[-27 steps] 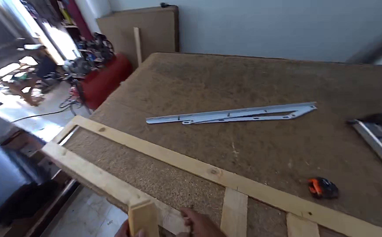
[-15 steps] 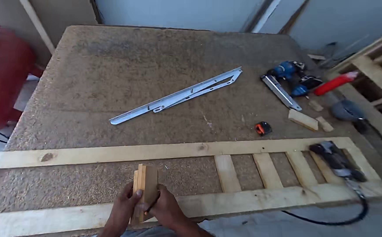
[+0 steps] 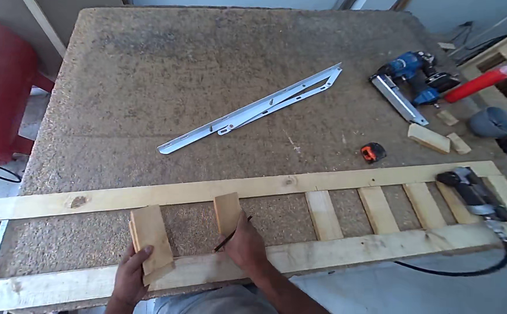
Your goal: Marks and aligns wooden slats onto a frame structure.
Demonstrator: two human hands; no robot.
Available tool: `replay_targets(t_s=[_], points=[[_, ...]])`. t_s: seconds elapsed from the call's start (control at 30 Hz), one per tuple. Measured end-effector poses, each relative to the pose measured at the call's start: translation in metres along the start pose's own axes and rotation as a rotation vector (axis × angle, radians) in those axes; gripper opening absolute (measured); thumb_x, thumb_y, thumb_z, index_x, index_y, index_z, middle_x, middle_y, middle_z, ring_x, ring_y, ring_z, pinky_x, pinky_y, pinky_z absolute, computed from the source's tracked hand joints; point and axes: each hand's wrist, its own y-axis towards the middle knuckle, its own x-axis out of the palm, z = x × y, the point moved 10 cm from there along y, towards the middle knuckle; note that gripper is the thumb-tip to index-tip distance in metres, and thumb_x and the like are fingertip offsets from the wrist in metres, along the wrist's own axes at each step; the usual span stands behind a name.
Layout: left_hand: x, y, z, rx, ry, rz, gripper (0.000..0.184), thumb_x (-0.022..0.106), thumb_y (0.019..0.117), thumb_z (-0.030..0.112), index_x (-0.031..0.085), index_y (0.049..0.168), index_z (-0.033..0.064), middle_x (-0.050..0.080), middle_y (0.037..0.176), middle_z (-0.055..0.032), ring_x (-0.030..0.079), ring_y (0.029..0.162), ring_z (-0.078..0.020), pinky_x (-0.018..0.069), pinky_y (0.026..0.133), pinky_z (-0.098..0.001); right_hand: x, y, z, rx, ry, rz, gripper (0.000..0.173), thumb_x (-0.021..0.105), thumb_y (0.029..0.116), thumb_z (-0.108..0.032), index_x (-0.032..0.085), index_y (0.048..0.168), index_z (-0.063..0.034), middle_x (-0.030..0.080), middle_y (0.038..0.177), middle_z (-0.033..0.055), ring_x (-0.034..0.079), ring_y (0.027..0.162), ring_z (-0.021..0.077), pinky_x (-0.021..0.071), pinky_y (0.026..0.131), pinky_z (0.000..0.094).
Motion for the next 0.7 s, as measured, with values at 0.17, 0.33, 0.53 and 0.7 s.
replay_targets(t_s=[0.17, 0.33, 0.53, 0.7], points=[[-0.06, 0.004, 0.007, 0.019, -0.008, 0.094, 0.06, 0.055, 0.0921, 0.019, 0.037, 0.149, 0.0129, 0.071, 0.116, -0.0122, 0.074, 0.095, -0.023, 0.0646, 0.078, -0.0456, 0.011, -0.005, 0.002, 0.088, -0.097, 0.009, 0.107, 0.07, 0.085, -0.058, 0.023, 0.161, -0.0005, 0.058, 0.138, 0.0237, 0.066, 0.117, 0.0361, 0.0573, 0.093, 0.0487], [-0.082, 0.014, 0.002, -0.088, -0.025, 0.016, 0.063, 0.058, 0.0892, 0.024, 0.038, 0.148, 0.0157, 0.072, 0.115, -0.0127, 0.075, 0.096, -0.0241, 0.0642, 0.079, -0.0463, 0.014, -0.01, -0.005, 0.166, -0.111, 0.006, 0.105, 0.071, 0.0858, -0.054, 0.023, 0.161, 0.0007, 0.055, 0.141, 0.0258, 0.063, 0.121, 0.0381, 0.0554, 0.096, 0.0503], [-0.076, 0.024, -0.001, -0.138, -0.067, -0.151, 0.067, 0.064, 0.088, 0.026, 0.039, 0.148, 0.0124, 0.072, 0.114, -0.0181, 0.075, 0.096, -0.0288, 0.064, 0.08, -0.0488, 0.016, -0.008, -0.012, 0.178, -0.161, 0.002, 0.105, 0.073, 0.0847, -0.052, 0.026, 0.159, 0.0046, 0.058, 0.137, 0.0269, 0.063, 0.122, 0.0388, 0.0541, 0.099, 0.0499], [-0.075, 0.026, -0.001, -0.156, -0.091, -0.177, 0.065, 0.065, 0.0884, 0.024, 0.04, 0.147, 0.0096, 0.071, 0.116, -0.0208, 0.074, 0.099, -0.0318, 0.0634, 0.083, -0.0509, 0.012, -0.013, -0.004, 0.139, -0.183, 0.038, 0.104, 0.071, 0.0817, -0.06, 0.033, 0.159, -0.003, 0.059, 0.138, 0.0233, 0.061, 0.124, 0.0382, 0.0526, 0.1, 0.0511]])
